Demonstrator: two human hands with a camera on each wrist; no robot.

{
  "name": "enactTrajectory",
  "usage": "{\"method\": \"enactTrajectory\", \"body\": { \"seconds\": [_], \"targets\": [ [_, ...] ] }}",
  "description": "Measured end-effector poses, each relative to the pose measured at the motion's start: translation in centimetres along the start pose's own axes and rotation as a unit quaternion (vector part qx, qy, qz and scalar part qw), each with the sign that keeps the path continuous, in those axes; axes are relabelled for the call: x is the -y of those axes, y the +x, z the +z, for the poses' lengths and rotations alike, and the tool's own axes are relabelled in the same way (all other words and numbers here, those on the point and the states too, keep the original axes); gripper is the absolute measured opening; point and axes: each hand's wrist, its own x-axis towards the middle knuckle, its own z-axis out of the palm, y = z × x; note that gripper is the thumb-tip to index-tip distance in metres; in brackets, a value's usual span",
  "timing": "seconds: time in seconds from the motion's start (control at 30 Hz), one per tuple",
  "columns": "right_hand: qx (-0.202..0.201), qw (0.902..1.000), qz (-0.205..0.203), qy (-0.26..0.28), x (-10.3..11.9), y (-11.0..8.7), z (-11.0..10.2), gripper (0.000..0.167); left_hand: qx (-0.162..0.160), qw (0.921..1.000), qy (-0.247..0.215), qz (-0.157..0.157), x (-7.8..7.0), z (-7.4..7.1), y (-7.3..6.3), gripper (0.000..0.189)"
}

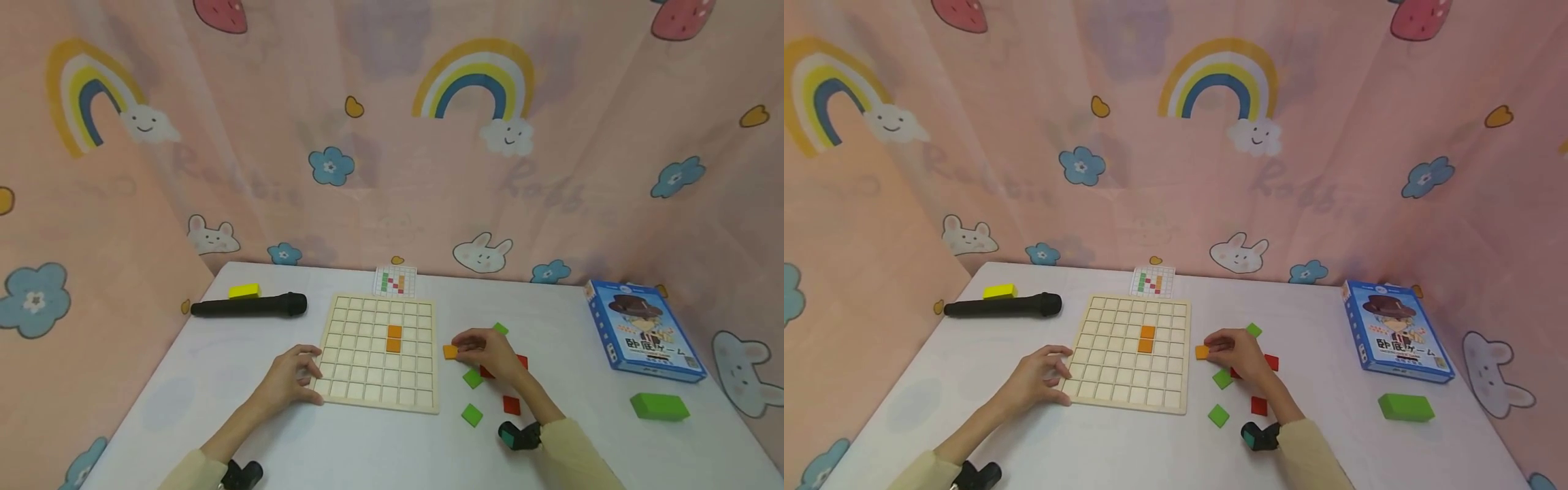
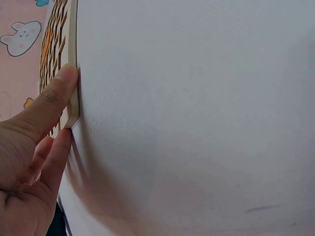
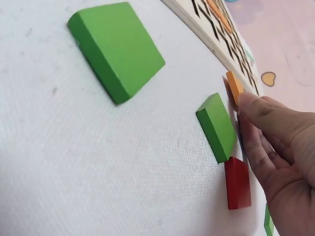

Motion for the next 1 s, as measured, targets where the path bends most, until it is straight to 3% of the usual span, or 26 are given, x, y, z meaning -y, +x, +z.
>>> {"method": "enactTrajectory", "body": {
  "seconds": [0.53, 1.0],
  "targets": [
    [-0.08, 0.9938, 0.064, 0.043, 1.3, -0.7, 1.6, 0.03, -0.001, 1.0, 0.006, -0.006, -0.4, 0.0, -0.1, 0.036],
    [-0.109, 0.9866, 0.092, 0.079, 2.1, -1.2, 3.2, 0.029, -0.003, 0.9999, 0.007, -0.011, -0.4, 0.0, -0.1, 0.036]
  ]
}}
